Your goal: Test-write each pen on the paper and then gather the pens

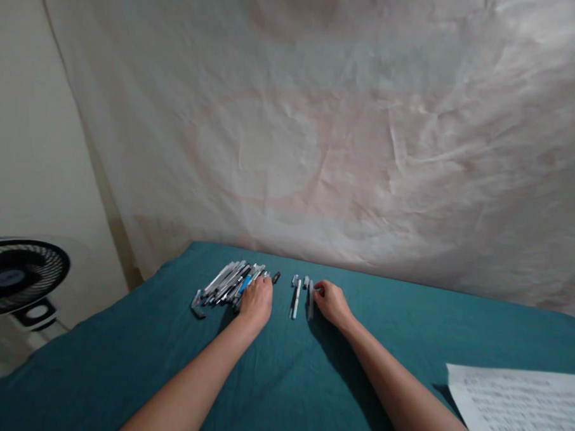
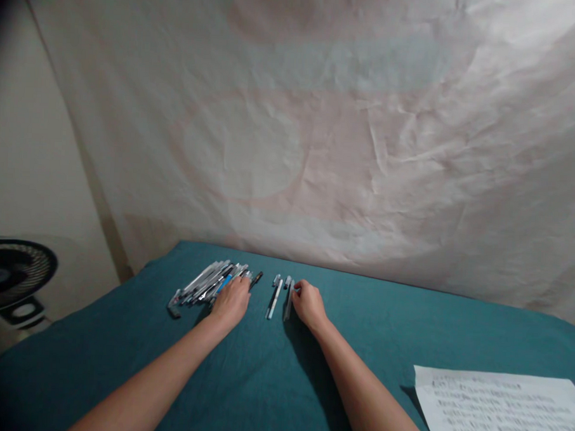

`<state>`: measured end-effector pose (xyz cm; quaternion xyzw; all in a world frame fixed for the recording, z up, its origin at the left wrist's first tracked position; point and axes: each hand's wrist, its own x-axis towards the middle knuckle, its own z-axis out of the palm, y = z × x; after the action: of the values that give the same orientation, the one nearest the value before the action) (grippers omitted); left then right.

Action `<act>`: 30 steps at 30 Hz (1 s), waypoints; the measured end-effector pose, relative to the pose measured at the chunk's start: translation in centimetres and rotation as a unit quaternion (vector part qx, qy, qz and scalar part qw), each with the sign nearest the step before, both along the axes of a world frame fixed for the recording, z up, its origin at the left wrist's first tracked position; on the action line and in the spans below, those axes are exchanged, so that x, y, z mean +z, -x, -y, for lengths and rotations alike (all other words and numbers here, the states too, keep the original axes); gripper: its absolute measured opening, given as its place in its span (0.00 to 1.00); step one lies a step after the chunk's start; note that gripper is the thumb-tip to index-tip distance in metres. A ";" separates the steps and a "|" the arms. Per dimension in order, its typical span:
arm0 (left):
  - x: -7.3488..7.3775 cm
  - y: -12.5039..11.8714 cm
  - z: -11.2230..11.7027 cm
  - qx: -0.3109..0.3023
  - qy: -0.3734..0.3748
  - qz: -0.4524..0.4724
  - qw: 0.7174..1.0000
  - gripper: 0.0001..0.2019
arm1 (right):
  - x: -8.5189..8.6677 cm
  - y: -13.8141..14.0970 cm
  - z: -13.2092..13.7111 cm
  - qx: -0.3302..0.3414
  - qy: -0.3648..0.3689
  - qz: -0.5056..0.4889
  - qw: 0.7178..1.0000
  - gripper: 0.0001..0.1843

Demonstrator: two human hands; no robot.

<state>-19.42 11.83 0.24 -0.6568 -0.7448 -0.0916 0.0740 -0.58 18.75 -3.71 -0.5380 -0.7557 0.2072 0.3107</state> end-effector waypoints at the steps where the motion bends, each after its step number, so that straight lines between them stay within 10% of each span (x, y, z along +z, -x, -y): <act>1: 0.0 0.0 0.0 0.001 0.002 0.004 1.000 0.09 | 0.0 0.0 0.0 0.002 0.001 -0.001 1.000 0.09; 24: 0.7 -0.9 -0.1 -0.046 -0.016 0.121 0.991 0.11 | 0.6 -0.2 0.1 0.021 0.065 -0.175 0.982 0.16; 30: 1.1 -4.0 1.0 -0.150 -0.013 0.347 0.926 0.11 | 2.4 -0.6 0.6 0.073 0.132 -0.303 0.941 0.29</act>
<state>-15.39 10.84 1.29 -0.6866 -0.6157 -0.3335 -0.1955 0.01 18.13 -1.34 -0.4292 -0.6285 0.4807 0.4354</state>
